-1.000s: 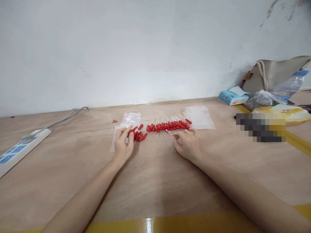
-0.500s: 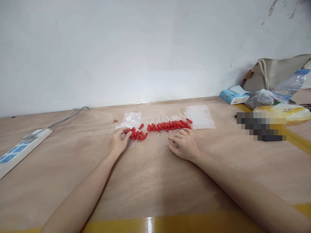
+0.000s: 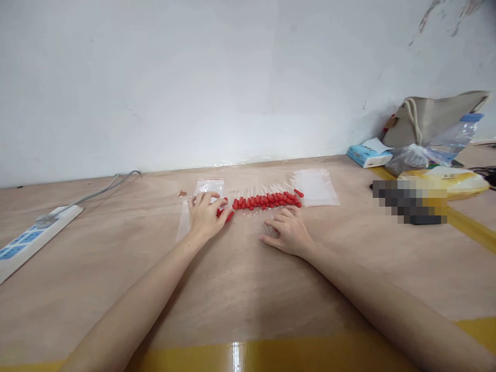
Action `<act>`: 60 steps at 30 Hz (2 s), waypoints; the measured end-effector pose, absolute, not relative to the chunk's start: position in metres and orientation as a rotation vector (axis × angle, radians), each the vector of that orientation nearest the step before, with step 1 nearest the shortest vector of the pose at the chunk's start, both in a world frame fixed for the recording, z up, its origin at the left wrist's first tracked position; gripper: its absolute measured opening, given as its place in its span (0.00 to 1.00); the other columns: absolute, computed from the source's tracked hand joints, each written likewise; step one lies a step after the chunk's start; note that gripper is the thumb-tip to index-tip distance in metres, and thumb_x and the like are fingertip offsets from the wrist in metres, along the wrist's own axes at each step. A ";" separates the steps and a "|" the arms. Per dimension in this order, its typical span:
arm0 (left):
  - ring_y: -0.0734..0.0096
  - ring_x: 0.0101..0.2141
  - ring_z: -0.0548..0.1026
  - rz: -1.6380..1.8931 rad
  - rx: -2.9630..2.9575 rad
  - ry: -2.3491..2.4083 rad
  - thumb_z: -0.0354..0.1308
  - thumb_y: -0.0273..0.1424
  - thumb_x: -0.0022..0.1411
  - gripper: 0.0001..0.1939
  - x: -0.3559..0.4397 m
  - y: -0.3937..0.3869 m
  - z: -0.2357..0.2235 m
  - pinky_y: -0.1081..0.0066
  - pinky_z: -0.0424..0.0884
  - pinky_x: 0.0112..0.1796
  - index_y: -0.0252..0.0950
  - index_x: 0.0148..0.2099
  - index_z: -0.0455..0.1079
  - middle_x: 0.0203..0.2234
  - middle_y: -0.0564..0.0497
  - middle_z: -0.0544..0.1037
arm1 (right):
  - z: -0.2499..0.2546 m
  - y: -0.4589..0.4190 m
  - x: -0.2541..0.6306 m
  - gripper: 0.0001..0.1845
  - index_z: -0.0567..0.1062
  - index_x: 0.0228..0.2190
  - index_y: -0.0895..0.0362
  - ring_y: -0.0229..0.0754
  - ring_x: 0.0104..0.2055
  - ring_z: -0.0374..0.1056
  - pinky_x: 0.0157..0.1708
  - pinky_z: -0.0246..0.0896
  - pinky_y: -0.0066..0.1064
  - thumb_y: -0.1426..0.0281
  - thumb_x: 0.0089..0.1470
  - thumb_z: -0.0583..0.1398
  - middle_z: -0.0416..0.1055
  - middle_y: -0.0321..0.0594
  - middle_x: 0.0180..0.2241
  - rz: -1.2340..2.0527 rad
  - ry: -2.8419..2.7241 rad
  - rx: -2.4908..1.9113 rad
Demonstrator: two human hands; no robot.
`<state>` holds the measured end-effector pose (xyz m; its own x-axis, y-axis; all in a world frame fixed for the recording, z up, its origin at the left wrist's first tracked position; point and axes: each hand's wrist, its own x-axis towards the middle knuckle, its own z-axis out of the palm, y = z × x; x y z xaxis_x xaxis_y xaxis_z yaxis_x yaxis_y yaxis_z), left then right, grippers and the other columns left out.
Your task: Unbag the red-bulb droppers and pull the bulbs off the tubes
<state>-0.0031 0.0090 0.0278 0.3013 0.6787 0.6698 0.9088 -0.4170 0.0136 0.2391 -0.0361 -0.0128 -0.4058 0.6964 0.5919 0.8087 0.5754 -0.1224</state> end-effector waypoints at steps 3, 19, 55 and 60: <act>0.55 0.45 0.63 -0.750 -2.228 -1.496 0.57 0.42 0.51 0.11 0.013 0.020 0.031 0.54 0.51 0.46 0.40 0.31 0.73 0.42 0.46 0.70 | -0.011 -0.037 0.239 0.23 0.76 0.33 0.55 0.42 0.35 0.60 0.47 0.42 0.42 0.50 0.47 0.55 0.71 0.39 0.26 -0.232 -2.224 -1.176; 0.55 0.44 0.65 -1.081 -2.117 -1.622 0.55 0.37 0.55 0.09 0.013 0.011 0.028 0.51 0.53 0.47 0.39 0.29 0.71 0.39 0.47 0.72 | -0.011 -0.038 0.241 0.12 0.74 0.35 0.55 0.40 0.35 0.62 0.44 0.49 0.38 0.62 0.52 0.55 0.69 0.39 0.29 -0.248 -1.918 -1.236; 0.70 0.35 0.69 -0.891 -2.844 -1.056 0.51 0.33 0.61 0.08 0.011 -0.046 0.003 0.64 0.58 0.43 0.39 0.35 0.70 0.30 0.52 0.76 | -0.010 -0.054 0.235 0.08 0.75 0.33 0.49 0.35 0.31 0.60 0.52 0.39 0.42 0.67 0.54 0.55 0.68 0.30 0.20 -0.381 -2.258 -0.871; 0.69 0.35 0.68 -0.831 -2.868 -1.043 0.49 0.32 0.62 0.08 0.011 -0.049 0.005 0.62 0.57 0.43 0.38 0.33 0.68 0.29 0.52 0.75 | -0.009 -0.057 0.236 0.09 0.74 0.31 0.50 0.35 0.31 0.59 0.51 0.38 0.41 0.67 0.55 0.54 0.67 0.30 0.19 -0.398 -2.267 -0.863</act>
<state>0.0114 -0.0494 0.0046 0.6446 0.6035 0.4694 0.5926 -0.7823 0.1922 0.2356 -0.0569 -0.0088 -0.5563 0.4723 0.6837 0.6772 0.7345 0.0436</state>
